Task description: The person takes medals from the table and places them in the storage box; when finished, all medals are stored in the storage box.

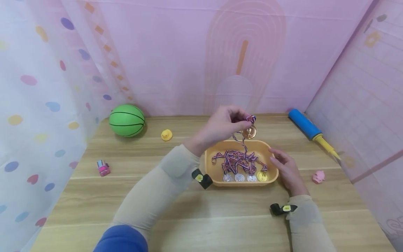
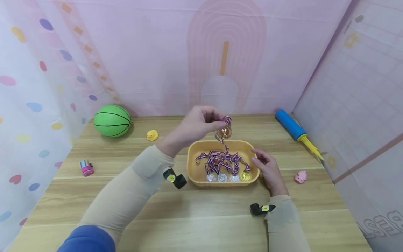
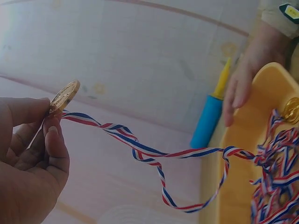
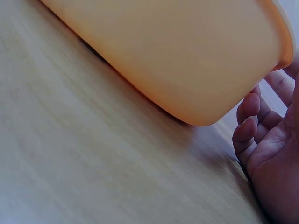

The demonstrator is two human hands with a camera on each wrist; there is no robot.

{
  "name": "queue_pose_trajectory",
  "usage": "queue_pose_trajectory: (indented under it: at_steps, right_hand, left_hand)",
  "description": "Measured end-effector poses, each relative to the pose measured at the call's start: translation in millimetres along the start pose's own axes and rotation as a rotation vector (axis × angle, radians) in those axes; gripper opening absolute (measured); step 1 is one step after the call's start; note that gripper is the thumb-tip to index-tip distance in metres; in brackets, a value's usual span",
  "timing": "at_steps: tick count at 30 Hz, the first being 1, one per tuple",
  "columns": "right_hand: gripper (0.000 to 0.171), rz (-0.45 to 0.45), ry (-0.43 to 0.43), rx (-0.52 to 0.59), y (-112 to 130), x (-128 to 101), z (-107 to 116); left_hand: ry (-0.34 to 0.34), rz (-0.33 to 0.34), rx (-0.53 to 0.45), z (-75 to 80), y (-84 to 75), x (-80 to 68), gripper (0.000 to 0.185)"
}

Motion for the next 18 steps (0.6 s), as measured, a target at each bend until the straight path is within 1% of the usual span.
queue_pose_trajectory:
  at_steps: [4, 7, 13, 16, 18]
  right_hand:
    - [0.046, 0.011, 0.005, -0.010, 1, 0, -3]
    - [0.044, 0.018, 0.012, -0.011, 1, 0, -5]
    - [0.038, 0.041, 0.011, 0.028, 0, 1, -4]
    - [0.036, 0.049, 0.006, 0.035, 1, 0, -3]
    - [0.035, 0.052, 0.001, 0.033, 1, 0, -2]
  left_hand:
    - [0.022, 0.047, -0.012, -13.1, 19.1, 4.6, 0.012]
    - [0.021, 0.082, 0.015, -15.5, 36.4, 3.7, 0.013]
    - [0.016, 0.177, 0.128, -7.2, 77.2, -4.5, 0.012]
    - [0.038, 0.204, 0.200, -2.6, 93.9, -9.8, 0.011]
    - [0.067, 0.217, 0.241, -0.8, 102.1, -13.6, 0.009]
Point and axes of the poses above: each hand's wrist, its own x-axis towards the middle knuckle, its own z-axis out of the back of the hand, y = z × x, the point moved 7 cm from there along x, towards the middle knuckle, and after that the axes turned 1 degree about -z, right-handed, at the moved point
